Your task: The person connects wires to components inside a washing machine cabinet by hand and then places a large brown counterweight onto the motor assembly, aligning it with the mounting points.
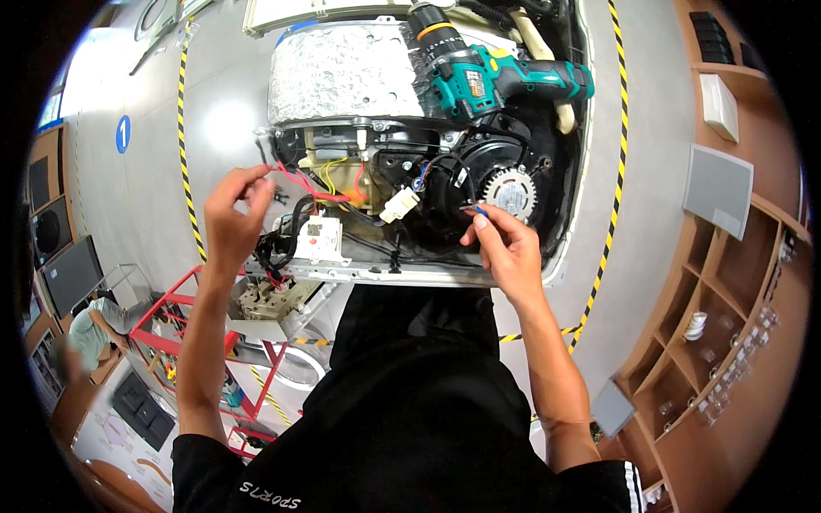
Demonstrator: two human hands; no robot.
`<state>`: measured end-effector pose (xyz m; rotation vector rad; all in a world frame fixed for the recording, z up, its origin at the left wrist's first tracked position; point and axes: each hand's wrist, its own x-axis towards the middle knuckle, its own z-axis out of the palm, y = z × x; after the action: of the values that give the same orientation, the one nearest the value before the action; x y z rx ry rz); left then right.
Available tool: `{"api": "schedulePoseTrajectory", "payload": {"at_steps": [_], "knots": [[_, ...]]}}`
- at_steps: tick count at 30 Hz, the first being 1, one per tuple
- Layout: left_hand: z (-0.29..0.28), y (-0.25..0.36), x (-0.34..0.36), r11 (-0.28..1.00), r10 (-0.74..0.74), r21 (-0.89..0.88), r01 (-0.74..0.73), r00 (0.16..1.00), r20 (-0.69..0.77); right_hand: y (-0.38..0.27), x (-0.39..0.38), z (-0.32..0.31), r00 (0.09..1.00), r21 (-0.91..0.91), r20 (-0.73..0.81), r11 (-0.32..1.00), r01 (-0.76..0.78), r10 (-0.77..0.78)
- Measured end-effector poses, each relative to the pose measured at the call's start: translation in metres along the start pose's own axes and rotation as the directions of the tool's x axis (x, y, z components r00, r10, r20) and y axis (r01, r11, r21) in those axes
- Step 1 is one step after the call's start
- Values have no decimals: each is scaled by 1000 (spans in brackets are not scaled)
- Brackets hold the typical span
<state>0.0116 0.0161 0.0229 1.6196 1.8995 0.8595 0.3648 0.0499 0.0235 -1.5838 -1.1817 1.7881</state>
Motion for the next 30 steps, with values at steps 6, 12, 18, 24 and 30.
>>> {"api": "schedulePoseTrajectory", "payload": {"at_steps": [6,12,18,24,30], "knots": [[11,44,-2,984,108,150,-96,992,-70,7,-16,-1,998,-7,-23,998,61,-61],[23,65,-4,925,315,146,-352,922,227,21,-26,-5,994,-56,6,992,113,-113],[22,49,-7,931,251,215,-296,944,213,12,-35,-1,997,164,-55,985,-48,57],[25,37,-11,959,158,210,-192,973,166,22,-37,-5,997,305,-56,952,-37,56],[22,34,-8,955,116,254,-155,980,160,35,-39,-11,991,518,93,846,-128,92]]}}
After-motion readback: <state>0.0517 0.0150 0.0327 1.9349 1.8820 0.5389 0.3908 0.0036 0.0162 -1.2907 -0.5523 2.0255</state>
